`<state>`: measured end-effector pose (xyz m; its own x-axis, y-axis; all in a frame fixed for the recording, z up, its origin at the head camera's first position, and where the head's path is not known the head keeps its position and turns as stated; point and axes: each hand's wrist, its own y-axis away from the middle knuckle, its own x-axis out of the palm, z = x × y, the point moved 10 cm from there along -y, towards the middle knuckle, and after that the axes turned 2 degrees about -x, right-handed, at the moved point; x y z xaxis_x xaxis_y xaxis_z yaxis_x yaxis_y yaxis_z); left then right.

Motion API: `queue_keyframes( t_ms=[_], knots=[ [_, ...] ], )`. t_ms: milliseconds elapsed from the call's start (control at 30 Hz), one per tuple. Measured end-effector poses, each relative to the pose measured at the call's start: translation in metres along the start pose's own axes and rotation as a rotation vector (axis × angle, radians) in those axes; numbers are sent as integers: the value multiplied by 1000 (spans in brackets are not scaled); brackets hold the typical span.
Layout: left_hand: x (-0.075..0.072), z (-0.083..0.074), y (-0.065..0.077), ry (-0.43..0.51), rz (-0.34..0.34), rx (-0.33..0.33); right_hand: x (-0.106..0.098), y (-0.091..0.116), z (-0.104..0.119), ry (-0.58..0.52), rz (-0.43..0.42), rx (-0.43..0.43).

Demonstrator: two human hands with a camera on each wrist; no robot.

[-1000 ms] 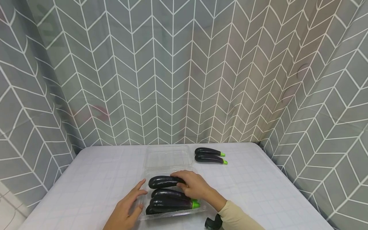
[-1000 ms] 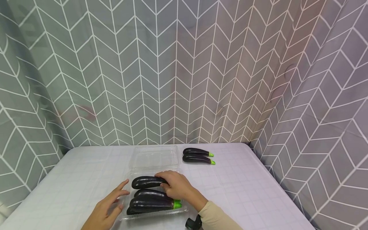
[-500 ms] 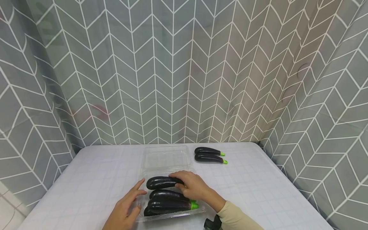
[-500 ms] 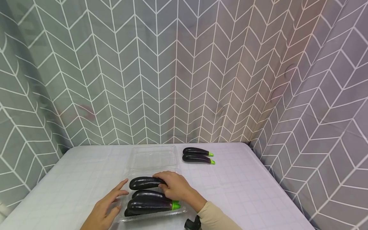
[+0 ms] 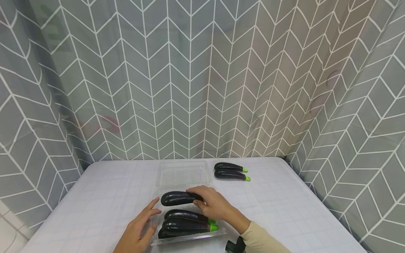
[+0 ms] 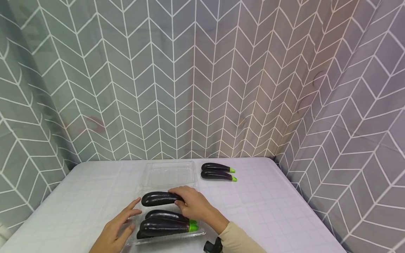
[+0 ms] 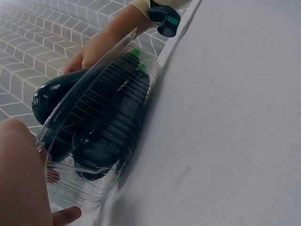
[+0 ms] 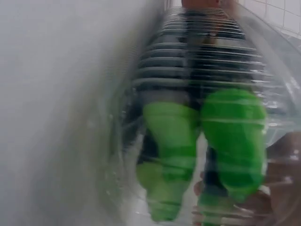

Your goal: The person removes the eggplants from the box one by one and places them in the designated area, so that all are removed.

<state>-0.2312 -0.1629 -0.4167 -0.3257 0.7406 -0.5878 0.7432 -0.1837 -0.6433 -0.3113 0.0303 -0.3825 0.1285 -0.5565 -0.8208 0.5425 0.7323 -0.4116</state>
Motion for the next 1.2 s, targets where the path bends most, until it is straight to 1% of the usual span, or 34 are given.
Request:
queue_keyframes(
  t_ms=[333, 467, 567, 633, 700, 833, 933, 1067, 1200],
  knots=[
    [0, 0, 1, -2, -24, 11, -21, 1, 3, 3, -54, -46],
    [1, 1, 1, 0, -26, -2, -38, 3, 5, 19, -95, -74],
    [1, 0, -1, 4, -23, 5, -52, 5, 4, 29, -134, -83],
    [1, -1, -1, 8, -26, 16, -60, 8, 1, 34, -150, -77],
    [-1, -3, -2, 7, -39, 42, -65, 10, -2, 38, -153, -63],
    [-4, -4, -1, 4, -67, 76, -73, 16, -11, 49, -157, -19],
    [-5, -5, 0, 10, -76, 80, -77, 19, -17, 63, -164, -2],
    [-4, -4, 1, 21, -77, 75, -82, 22, -19, 79, -172, -10],
    [-3, -4, 2, 21, -81, 85, -86, 25, -20, 94, -182, -28]
  ],
)
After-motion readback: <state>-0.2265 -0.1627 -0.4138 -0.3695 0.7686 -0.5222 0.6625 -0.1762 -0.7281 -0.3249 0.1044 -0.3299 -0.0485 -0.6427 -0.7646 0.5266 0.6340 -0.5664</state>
